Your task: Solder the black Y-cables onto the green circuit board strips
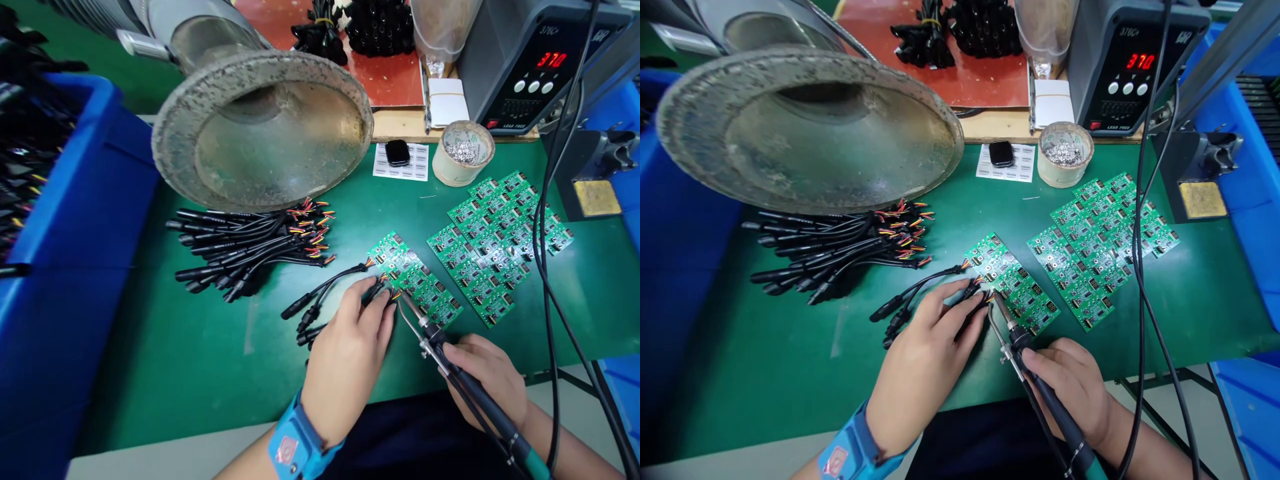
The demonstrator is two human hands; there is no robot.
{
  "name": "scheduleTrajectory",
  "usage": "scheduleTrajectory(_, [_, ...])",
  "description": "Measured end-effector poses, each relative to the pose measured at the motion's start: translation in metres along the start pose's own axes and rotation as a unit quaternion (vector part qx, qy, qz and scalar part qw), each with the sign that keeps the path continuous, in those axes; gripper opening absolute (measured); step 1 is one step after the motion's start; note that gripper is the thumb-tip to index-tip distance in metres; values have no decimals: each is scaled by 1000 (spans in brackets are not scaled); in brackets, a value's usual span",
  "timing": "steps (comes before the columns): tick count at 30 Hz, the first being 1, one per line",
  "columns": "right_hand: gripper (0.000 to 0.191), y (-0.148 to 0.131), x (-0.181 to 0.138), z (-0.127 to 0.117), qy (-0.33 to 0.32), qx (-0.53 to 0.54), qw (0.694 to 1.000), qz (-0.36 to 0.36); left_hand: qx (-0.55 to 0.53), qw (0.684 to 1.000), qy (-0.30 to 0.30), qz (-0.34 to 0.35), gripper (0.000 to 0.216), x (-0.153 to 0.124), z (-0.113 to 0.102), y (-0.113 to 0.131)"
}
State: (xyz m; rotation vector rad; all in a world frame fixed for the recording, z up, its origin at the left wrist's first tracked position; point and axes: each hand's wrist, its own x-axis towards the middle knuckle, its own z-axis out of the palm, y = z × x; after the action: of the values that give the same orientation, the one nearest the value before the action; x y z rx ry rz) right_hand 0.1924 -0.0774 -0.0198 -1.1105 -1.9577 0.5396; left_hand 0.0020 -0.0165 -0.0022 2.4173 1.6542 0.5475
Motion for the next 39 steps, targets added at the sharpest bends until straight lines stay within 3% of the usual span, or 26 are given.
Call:
scheduleTrajectory(11, [53,-1,2,-1,-6,4,1000,-1,4,1000,3,5,22,1,2,0])
scheduleTrajectory(18, [52,-1,2,-5,-6,23,1000,14,55,998,-30,12,24,4,-2,3])
scheduleTrajectory(25, [45,-6,11,-12,87,63,989,106,70,997,-36,16,23,4,-5,3])
scheduleTrajectory(32, [42,-5,9,-3,123,139,974,131,12,1000,-17,-17,15,1,-1,-1])
scheduleTrajectory(39, [33,2,-4,-2,100,171,969,145,-63,994,-69,-52,10,11,-6,-1])
